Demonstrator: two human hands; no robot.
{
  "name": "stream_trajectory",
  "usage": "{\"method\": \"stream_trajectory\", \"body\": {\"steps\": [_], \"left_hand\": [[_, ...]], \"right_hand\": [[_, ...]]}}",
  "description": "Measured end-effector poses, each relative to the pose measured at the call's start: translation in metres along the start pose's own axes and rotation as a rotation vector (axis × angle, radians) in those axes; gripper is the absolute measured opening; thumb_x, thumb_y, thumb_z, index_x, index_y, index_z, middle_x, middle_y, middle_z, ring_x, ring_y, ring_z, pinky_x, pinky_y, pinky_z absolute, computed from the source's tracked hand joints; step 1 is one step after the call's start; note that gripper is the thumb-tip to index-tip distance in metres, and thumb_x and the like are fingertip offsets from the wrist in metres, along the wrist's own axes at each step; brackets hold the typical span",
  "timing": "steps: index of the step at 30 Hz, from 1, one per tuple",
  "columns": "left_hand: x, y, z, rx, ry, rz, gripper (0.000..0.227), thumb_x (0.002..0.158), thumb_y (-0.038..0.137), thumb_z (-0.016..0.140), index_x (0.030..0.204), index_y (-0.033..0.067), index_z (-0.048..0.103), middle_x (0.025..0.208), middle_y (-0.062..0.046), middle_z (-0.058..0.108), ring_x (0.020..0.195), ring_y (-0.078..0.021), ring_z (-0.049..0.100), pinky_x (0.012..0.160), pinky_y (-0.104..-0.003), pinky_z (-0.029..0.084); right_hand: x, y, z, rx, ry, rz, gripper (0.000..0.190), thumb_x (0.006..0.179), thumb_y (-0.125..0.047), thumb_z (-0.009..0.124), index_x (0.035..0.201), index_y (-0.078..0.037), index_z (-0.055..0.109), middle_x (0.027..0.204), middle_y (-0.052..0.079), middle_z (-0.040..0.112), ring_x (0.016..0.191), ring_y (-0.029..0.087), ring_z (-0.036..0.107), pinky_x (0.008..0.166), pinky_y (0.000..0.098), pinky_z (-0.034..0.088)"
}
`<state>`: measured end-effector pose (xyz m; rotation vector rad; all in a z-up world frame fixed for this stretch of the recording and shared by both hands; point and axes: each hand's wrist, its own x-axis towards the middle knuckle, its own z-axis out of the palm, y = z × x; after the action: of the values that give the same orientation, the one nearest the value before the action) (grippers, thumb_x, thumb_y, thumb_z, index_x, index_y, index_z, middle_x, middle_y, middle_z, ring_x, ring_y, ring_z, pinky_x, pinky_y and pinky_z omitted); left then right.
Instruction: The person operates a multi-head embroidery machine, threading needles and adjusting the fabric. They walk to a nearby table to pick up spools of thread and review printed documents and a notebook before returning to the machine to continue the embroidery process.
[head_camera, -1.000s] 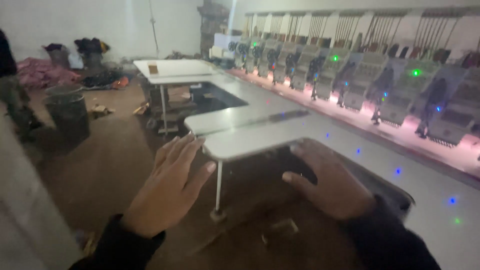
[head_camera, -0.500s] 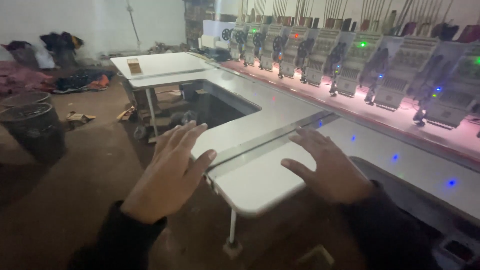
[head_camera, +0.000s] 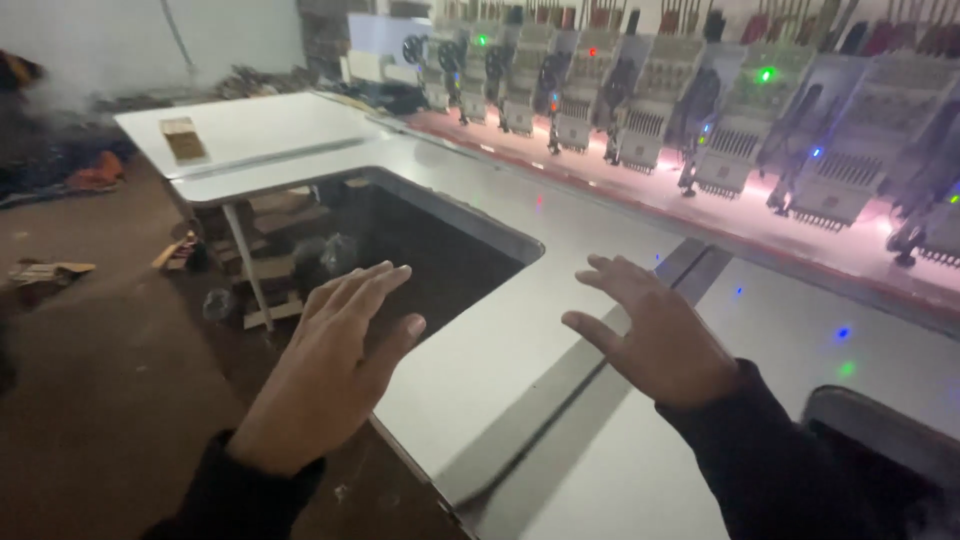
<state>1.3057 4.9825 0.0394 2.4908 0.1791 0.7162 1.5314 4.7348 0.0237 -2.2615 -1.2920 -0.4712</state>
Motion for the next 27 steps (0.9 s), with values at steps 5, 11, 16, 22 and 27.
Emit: {"method": "stream_trajectory", "body": {"steps": [5, 11, 16, 22, 27], "left_hand": [[0.091, -0.112, -0.018, -0.004, 0.074, 0.177, 0.043, 0.099, 0.030, 0.053, 0.134, 0.0071, 0.063, 0.140, -0.012, 0.064, 0.136, -0.0302, 0.049, 0.111, -0.045, 0.037], [0.200, -0.217, -0.025, -0.023, 0.197, 0.361, 0.028, 0.096, 0.020, 0.060, 0.117, 0.0067, 0.072, 0.118, -0.011, 0.075, 0.113, -0.0292, 0.065, 0.104, -0.041, 0.045], [0.273, -0.291, -0.036, -0.073, -0.042, 0.211, 0.040, 0.103, 0.030, 0.049, 0.132, 0.0067, 0.064, 0.137, -0.012, 0.064, 0.132, -0.0326, 0.051, 0.107, -0.048, 0.044], [0.406, -0.397, 0.001, -0.037, 0.023, 0.299, 0.035, 0.100, 0.027, 0.053, 0.124, 0.0065, 0.068, 0.130, -0.011, 0.068, 0.126, -0.0316, 0.057, 0.106, -0.045, 0.044], [0.530, -0.450, 0.007, 0.011, 0.029, 0.303, 0.032, 0.096, 0.027, 0.057, 0.119, 0.0091, 0.073, 0.123, -0.009, 0.073, 0.118, -0.0289, 0.062, 0.103, -0.042, 0.044]], "right_hand": [[0.094, -0.024, 0.066, -0.010, 0.031, 0.191, 0.052, 0.089, -0.049, 0.066, 0.131, -0.019, 0.070, 0.150, 0.006, 0.059, 0.146, 0.026, 0.045, 0.120, 0.0439, 0.030], [0.199, -0.011, 0.153, -0.050, 0.160, 0.161, 0.041, 0.088, -0.044, 0.070, 0.122, -0.021, 0.075, 0.138, 0.003, 0.069, 0.137, 0.024, 0.056, 0.115, 0.0399, 0.039], [0.291, -0.003, 0.213, -0.031, 0.162, 0.197, 0.042, 0.089, -0.043, 0.069, 0.119, -0.015, 0.076, 0.137, 0.007, 0.069, 0.131, 0.023, 0.061, 0.113, 0.0387, 0.040], [0.411, 0.061, 0.285, -0.013, 0.090, 0.295, 0.043, 0.090, -0.044, 0.066, 0.122, -0.016, 0.075, 0.142, 0.006, 0.066, 0.135, 0.024, 0.057, 0.114, 0.0388, 0.037], [0.519, 0.119, 0.318, -0.052, 0.137, 0.323, 0.044, 0.091, -0.045, 0.067, 0.119, -0.013, 0.076, 0.139, 0.008, 0.067, 0.133, 0.025, 0.059, 0.113, 0.0419, 0.040]]}}
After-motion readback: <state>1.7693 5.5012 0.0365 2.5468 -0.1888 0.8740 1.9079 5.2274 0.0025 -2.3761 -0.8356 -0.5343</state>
